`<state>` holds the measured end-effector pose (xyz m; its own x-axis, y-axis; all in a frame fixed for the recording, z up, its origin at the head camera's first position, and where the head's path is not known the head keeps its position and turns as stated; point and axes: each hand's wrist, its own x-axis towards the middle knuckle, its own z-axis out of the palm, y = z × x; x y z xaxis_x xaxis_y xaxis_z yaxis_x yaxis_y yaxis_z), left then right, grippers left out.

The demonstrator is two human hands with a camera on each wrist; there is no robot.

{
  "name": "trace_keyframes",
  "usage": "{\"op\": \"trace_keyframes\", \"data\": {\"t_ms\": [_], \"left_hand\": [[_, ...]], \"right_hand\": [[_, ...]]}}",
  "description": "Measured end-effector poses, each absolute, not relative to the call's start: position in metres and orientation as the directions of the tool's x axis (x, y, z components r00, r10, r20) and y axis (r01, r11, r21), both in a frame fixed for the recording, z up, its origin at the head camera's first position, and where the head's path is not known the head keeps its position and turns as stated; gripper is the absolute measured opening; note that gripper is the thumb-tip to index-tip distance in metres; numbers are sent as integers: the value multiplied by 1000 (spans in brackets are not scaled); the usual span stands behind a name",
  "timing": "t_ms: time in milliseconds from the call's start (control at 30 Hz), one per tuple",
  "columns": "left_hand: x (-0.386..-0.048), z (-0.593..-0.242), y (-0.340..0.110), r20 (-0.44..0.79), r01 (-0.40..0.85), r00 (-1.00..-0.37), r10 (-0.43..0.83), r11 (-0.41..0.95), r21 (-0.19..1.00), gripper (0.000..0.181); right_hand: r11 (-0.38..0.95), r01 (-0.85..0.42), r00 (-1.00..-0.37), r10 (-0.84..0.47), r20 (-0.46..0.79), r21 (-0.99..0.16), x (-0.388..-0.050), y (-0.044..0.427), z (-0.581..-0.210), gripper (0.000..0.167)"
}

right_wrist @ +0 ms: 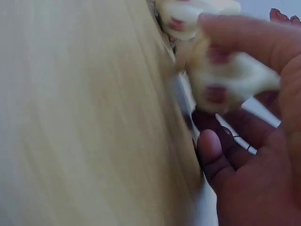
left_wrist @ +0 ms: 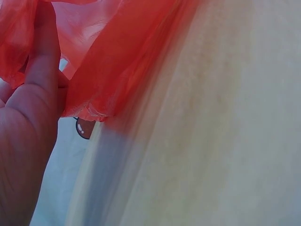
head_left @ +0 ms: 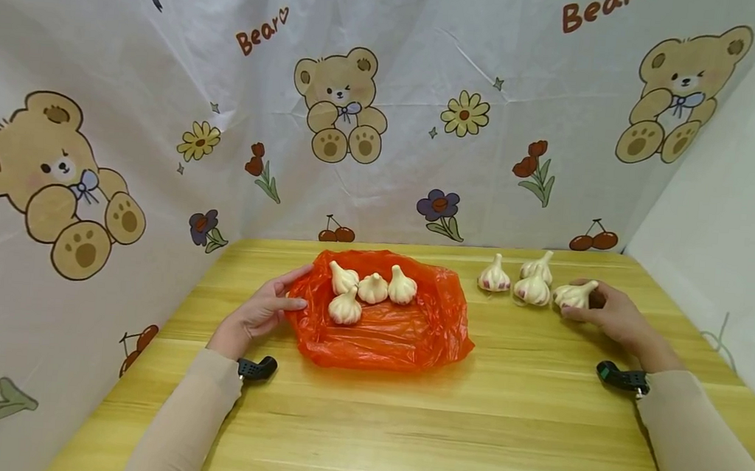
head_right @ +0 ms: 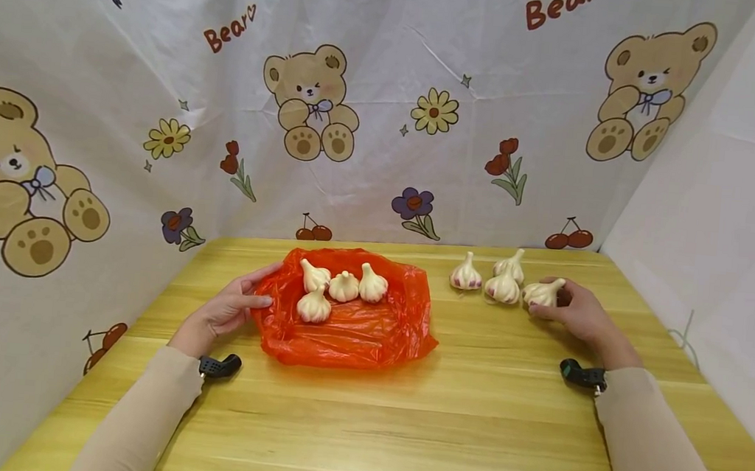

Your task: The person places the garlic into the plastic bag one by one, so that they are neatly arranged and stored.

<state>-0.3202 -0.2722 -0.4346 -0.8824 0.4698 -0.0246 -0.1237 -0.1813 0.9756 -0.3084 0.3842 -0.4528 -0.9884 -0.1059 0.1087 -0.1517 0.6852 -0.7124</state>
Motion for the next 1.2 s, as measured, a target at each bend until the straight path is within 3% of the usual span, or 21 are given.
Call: {"op": "trace_keyframes", "data": {"t_ms": [633, 933, 1200], "left_hand": [[-322, -436, -275, -34, -139, -874, 485, -182, 973, 83], [-322, -438, -274, -34, -142, -876, 481, -190, 971, 83], [-323, -438, -275, -35, -138, -879, 476, -185, 973, 82]], "right_hand": [[639, -270, -963, -162, 218, -720, -300, 374, -427, 60], [710, -252, -968, -183, 173, -657, -297, 359, -409, 63], [683, -302, -953, -239, 188, -665, -302, 341, -399, 63]]}}
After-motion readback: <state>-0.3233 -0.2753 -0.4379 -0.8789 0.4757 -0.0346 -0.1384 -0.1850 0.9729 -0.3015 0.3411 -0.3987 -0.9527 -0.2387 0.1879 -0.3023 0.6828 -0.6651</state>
